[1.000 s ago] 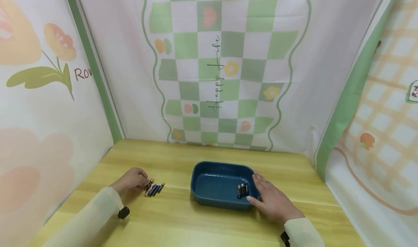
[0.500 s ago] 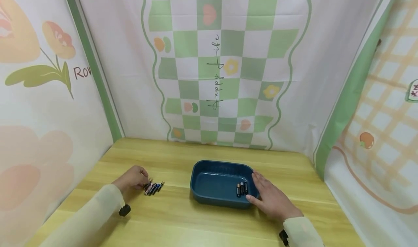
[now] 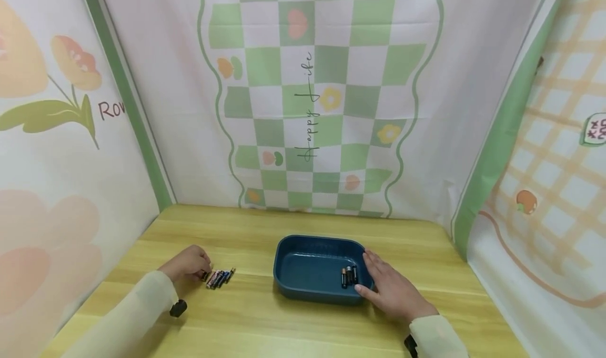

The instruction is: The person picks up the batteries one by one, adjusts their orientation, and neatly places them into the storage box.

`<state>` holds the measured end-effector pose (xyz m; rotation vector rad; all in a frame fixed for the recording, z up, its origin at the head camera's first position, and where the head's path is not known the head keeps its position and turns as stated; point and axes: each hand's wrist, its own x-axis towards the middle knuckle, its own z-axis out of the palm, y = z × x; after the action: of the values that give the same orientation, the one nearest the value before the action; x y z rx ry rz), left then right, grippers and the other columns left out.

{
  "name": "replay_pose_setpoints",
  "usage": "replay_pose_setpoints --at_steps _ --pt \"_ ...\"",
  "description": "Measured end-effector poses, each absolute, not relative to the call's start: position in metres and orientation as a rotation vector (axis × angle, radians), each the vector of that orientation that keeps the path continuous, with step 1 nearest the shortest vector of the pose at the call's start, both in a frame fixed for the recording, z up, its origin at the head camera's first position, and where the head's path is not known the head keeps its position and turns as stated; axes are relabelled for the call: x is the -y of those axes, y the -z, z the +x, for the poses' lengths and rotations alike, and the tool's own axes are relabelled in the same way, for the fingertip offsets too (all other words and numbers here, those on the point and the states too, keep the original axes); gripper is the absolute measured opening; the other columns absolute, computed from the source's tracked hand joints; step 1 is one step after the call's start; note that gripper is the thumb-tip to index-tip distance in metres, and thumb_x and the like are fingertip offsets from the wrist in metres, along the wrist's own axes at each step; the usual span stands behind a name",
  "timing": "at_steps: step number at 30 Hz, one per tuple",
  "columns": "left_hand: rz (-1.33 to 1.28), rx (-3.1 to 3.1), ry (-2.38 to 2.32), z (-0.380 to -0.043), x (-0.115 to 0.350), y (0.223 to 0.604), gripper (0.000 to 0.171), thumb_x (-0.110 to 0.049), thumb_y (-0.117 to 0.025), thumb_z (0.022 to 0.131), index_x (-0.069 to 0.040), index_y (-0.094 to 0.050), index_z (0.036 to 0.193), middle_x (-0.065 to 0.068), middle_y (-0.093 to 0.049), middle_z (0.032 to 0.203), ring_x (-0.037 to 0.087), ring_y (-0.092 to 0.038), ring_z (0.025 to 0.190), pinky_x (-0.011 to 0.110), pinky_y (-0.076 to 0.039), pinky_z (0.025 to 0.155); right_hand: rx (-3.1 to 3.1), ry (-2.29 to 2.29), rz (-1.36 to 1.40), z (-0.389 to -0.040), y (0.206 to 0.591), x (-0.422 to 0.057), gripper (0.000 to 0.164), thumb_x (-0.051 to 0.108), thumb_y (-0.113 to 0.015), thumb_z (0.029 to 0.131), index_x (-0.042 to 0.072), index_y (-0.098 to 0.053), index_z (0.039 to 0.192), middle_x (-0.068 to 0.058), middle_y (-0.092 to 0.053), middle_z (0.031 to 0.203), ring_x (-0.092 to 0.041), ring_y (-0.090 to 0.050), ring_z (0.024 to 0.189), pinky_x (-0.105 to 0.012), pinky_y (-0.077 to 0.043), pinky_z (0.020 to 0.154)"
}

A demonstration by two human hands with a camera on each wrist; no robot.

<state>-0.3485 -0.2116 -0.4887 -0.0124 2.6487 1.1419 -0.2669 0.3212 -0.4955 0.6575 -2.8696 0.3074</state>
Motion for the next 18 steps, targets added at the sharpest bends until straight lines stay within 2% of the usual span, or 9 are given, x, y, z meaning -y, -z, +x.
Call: replay_pose_setpoints --at_steps 5,8,12,15,18 --pt "0.064 -2.637 -1.074 -0.348 0.21 0.486 0.038 0.001 -0.059 0.088 -0.014 -0.04 0.058 -0.001 -0.039 0.053 0.012 -0.038 0.047 0.027 -0.05 0.048 2.87 -0.297 0.656 -0.268 0.497 -0.321 0.082 0.055 -0.051 0.096 0.0 -0.026 0.152 -0.016 -0.023 0.157 -0.035 -0.026 0.141 -0.054 -0.028 0.11" --pt "0.086 -2.631 -1.082 -0.348 0.212 0.486 0.029 0.003 -0.058 0.087 -0.01 -0.048 0.062 0.001 -0.044 0.057 0.013 -0.044 0.051 0.027 -0.051 0.049 2.874 -0.308 0.659 -0.267 0.496 -0.32 0.082 0.055 -0.051 0.096 0.0 -0.026 0.152 -0.016 -0.023 0.157 -0.036 -0.026 0.141 -0.054 -0.028 0.11" --pt "0.08 -2.572 -1.24 -0.353 0.218 0.491 0.006 0.006 -0.056 0.087 0.003 -0.061 0.086 0.01 -0.057 0.078 0.02 -0.057 0.067 0.031 -0.056 0.057 2.878 -0.322 0.654 -0.266 0.496 -0.319 0.081 0.055 -0.051 0.096 0.0 -0.027 0.151 -0.016 -0.024 0.157 -0.036 -0.027 0.14 -0.054 -0.029 0.11" --pt "0.038 -2.49 -1.387 -0.357 0.223 0.494 0.015 0.007 -0.055 0.089 0.01 -0.061 0.102 0.015 -0.06 0.089 0.024 -0.06 0.076 0.034 -0.059 0.063 2.879 -0.315 0.644 -0.266 0.495 -0.32 0.081 0.054 -0.052 0.096 0.0 -0.028 0.151 -0.015 -0.024 0.157 -0.035 -0.027 0.14 -0.054 -0.029 0.11" --pt "-0.024 -2.417 -1.484 -0.358 0.227 0.495 0.024 0.007 -0.055 0.09 0.013 -0.058 0.112 0.017 -0.06 0.092 0.024 -0.06 0.077 0.033 -0.059 0.064 2.875 -0.31 0.647 -0.267 0.494 -0.32 0.081 0.054 -0.052 0.096 0.0 -0.028 0.151 -0.015 -0.024 0.157 -0.035 -0.028 0.14 -0.054 -0.029 0.11"
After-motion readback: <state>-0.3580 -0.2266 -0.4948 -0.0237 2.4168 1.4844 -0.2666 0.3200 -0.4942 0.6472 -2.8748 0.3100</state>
